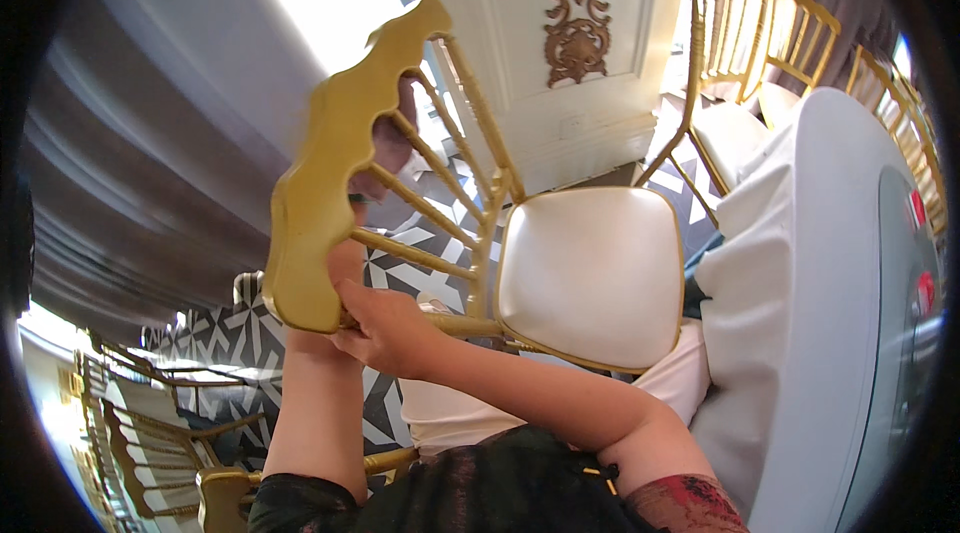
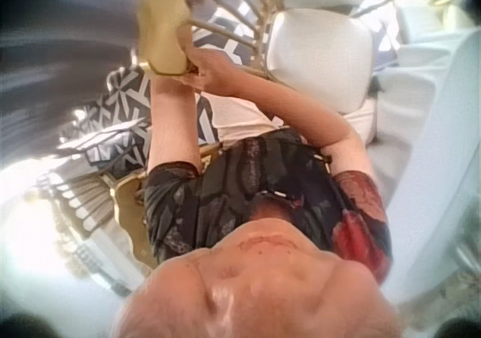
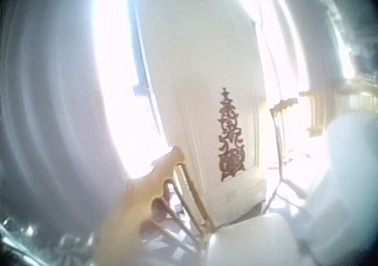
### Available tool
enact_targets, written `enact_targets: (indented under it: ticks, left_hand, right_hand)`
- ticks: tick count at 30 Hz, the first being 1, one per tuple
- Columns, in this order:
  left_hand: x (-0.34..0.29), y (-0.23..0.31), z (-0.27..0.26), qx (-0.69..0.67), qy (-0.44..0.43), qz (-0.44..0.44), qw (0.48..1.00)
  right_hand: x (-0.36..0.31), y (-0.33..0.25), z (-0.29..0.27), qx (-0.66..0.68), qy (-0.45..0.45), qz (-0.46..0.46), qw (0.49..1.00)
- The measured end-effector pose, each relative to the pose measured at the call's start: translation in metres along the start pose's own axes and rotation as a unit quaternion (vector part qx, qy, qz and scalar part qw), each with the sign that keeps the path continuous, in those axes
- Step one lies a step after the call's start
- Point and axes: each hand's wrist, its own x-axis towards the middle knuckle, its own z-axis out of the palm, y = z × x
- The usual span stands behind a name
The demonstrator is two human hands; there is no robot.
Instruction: The person wipes the seat cushion, frame, and legs of a gold-colored chair using a purple cloth, then moves to another chair and continues cleaning the backrest.
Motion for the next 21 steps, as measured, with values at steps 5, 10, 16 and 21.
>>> enact_targets:
  ticks: [5, 10, 16, 21]
  left_hand:
    - [-0.03, -0.031, -0.006, -0.002, -0.016, -0.035, 0.999]
    - [0.018, -0.04, 0.024, -0.035, -0.068, -0.037, 0.996]
    - [0.025, -0.073, 0.064, -0.066, -0.104, -0.061, 0.99]
    - [0.027, -0.056, 0.032, -0.058, -0.052, -0.049, 0.996]
  right_hand:
    - [0.002, -0.007, 0.001, 0.025, 0.001, -0.023, 0.999]
    - [0.005, -0.009, 0.003, 0.019, -0.016, -0.031, 0.999]
    - [0.005, -0.003, -0.004, 0.074, -0.01, -0.047, 0.996]
    - [0.007, -0.004, -0.005, 0.051, -0.029, -0.038, 0.998]
